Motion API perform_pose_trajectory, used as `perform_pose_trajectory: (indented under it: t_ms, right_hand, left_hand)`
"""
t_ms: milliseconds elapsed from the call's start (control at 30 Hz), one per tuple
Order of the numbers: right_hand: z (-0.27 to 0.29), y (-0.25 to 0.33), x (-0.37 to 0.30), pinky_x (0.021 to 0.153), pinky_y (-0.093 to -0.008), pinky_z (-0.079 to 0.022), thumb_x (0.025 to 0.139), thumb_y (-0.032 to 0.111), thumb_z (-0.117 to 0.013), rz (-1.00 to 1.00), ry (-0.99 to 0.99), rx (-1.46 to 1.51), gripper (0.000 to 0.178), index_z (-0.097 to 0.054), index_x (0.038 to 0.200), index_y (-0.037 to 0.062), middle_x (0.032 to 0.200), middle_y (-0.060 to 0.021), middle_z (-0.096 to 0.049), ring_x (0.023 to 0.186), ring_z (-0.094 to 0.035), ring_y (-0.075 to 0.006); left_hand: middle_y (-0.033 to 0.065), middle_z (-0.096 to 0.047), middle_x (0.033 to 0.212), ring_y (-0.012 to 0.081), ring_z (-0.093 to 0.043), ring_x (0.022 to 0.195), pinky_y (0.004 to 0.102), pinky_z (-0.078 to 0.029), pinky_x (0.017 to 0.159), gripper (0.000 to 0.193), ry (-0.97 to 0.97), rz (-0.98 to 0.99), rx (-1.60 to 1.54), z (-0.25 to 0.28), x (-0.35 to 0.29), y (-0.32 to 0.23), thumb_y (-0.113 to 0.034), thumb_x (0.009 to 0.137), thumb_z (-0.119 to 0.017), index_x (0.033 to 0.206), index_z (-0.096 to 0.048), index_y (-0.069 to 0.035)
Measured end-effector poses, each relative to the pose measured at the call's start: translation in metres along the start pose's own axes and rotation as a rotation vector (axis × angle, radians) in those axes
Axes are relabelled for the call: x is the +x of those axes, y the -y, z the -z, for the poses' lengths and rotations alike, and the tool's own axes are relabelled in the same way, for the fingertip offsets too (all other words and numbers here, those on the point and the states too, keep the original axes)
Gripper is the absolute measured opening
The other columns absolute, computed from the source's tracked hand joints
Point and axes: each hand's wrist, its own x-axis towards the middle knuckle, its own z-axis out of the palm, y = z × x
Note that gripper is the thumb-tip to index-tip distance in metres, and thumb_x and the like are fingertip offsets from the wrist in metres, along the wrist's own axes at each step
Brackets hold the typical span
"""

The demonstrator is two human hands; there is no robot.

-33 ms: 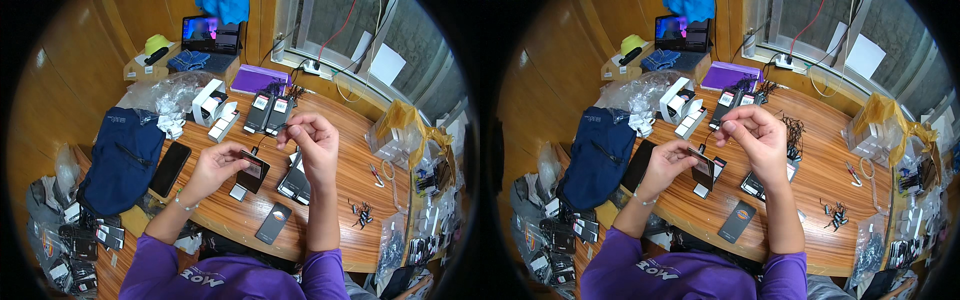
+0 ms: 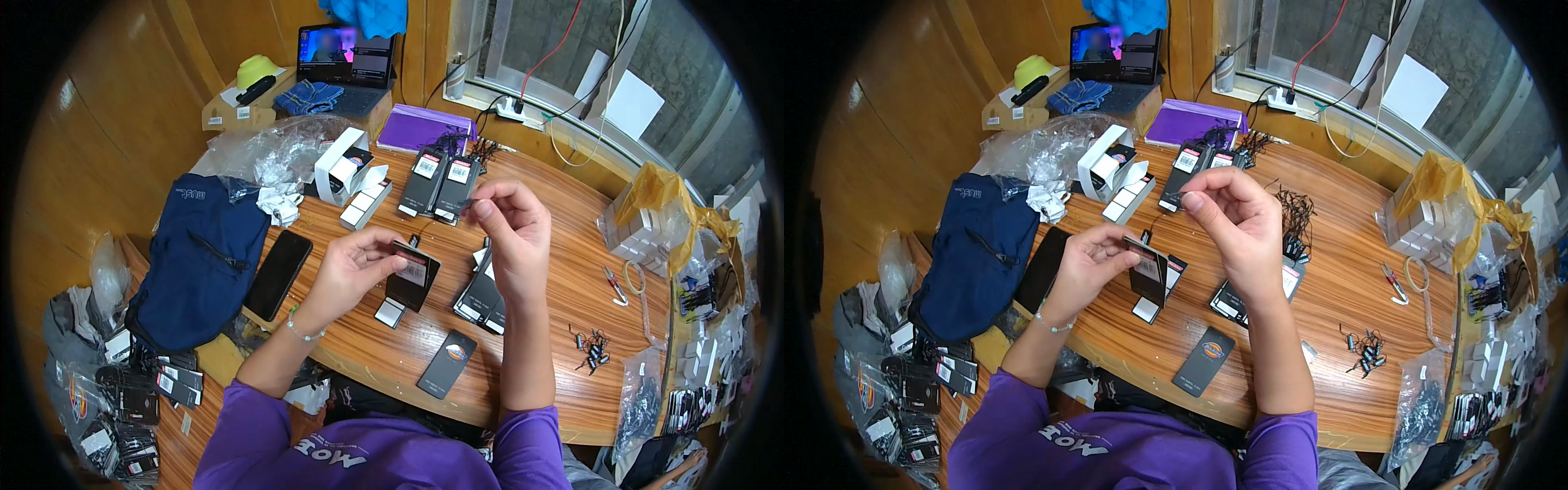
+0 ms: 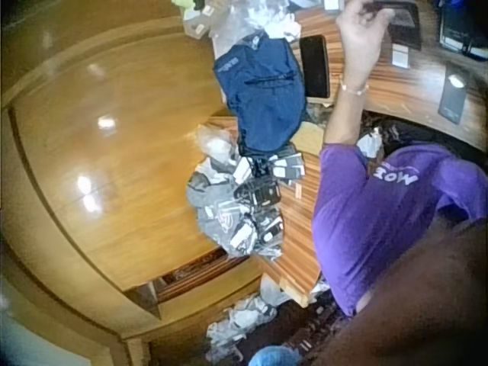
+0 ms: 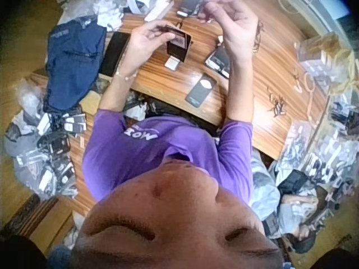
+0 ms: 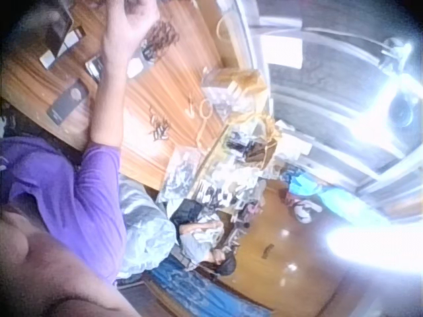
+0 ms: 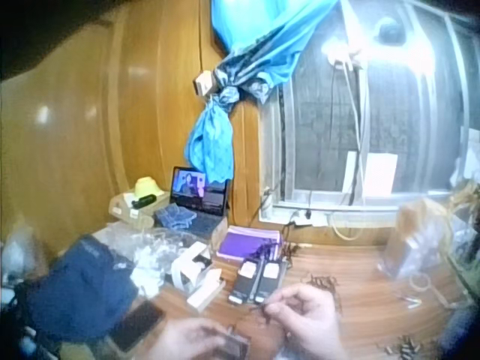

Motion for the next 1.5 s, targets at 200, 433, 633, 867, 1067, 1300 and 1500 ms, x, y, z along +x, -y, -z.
perform_pose_trajectory:
  t_ms: [200, 433, 633, 867, 1067, 1300, 1500]
  right_hand:
    - [-0.018, -0.016, 0.006, 0.057, -0.0193, -0.037, 0.089, 0.011, -0.049, -0.057, -0.056, 0.182, 0.009, -0.047, 0.091, 0.0025, 0.069, 0.0001, -0.049, 0.061, -0.044, -0.0074]
    - [-0.024, -0.031, 0.002, 0.047, -0.0176, -0.028, 0.087, 0.012, -0.055, -0.276, 0.045, -0.02, 0.012, -0.053, 0.086, 0.0001, 0.064, 0.0046, -0.048, 0.055, -0.037, -0.001]
    - [-0.038, -0.045, -0.005, 0.048, -0.0241, -0.039, 0.079, 0.007, -0.06, -0.057, -0.016, -0.597, 0.01, -0.057, 0.078, -0.0023, 0.062, -0.0063, -0.055, 0.053, -0.049, -0.0094]
    - [-0.042, -0.048, -0.006, 0.052, -0.0305, -0.043, 0.074, 0.006, -0.061, 0.051, -0.034, -0.7, 0.009, -0.057, 0.075, -0.0026, 0.064, -0.0125, -0.055, 0.056, -0.055, -0.0209]
    - [-0.043, -0.047, -0.006, 0.053, -0.033, -0.044, 0.073, 0.004, -0.06, 0.101, -0.02, -0.749, 0.008, -0.057, 0.074, -0.0029, 0.064, -0.0141, -0.055, 0.057, -0.055, -0.0254]
    - [-0.045, -0.046, -0.007, 0.049, -0.0274, -0.04, 0.075, 0.006, -0.06, -0.05, -0.037, -0.638, 0.011, -0.056, 0.074, -0.0038, 0.06, -0.0098, -0.054, 0.051, -0.051, -0.016]
    - [-0.042, -0.05, -0.008, 0.044, -0.0208, -0.033, 0.081, 0.008, -0.056, -0.32, -0.042, -0.131, 0.012, -0.057, 0.077, -0.003, 0.059, 0.0005, -0.053, 0.051, -0.044, -0.0036]
  left_hand:
    - [0.0112, -0.052, 0.108, 0.0165, -0.058, 0.092, 0.0258, -0.049, 0.081, 0.021, -0.139, -0.199, 0.124, 0.012, 0.016, 0.003, 0.01, 0.076, -0.059, 0.095, -0.053, 0.004]
    - [0.0117, -0.059, 0.095, 0.0164, -0.06, 0.087, 0.0256, -0.051, 0.078, 0.021, -0.202, -0.123, 0.103, 0.015, 0.015, -0.001, 0.009, 0.077, -0.059, 0.096, -0.052, 0.004]
    - [0.0134, -0.061, 0.09, 0.0162, -0.061, 0.085, 0.0257, -0.051, 0.077, 0.02, -0.204, -0.166, 0.082, 0.015, 0.015, 0.001, 0.007, 0.079, -0.058, 0.096, -0.05, 0.004]
    - [0.0123, -0.061, 0.093, 0.0157, -0.06, 0.088, 0.0252, -0.05, 0.078, 0.019, -0.188, -0.179, 0.027, 0.012, 0.014, 0.003, 0.007, 0.079, -0.058, 0.096, -0.05, 0.004]
    - [0.0117, -0.06, 0.094, 0.015, -0.059, 0.089, 0.0247, -0.05, 0.078, 0.019, -0.189, -0.162, 0.054, 0.008, 0.012, 0.002, 0.007, 0.079, -0.058, 0.096, -0.051, 0.005]
    - [0.0089, -0.057, 0.092, 0.0141, -0.058, 0.09, 0.0246, -0.051, 0.075, 0.016, -0.215, -0.229, 0.248, 0.005, 0.008, -0.003, 0.007, 0.078, -0.059, 0.094, -0.054, 0.006]
    - [0.0085, -0.058, 0.086, 0.0131, -0.06, 0.078, 0.0229, -0.053, 0.067, 0.013, -0.263, -0.361, 0.498, 0.001, 0.004, -0.012, 0.005, 0.075, -0.062, 0.088, -0.06, 0.004]
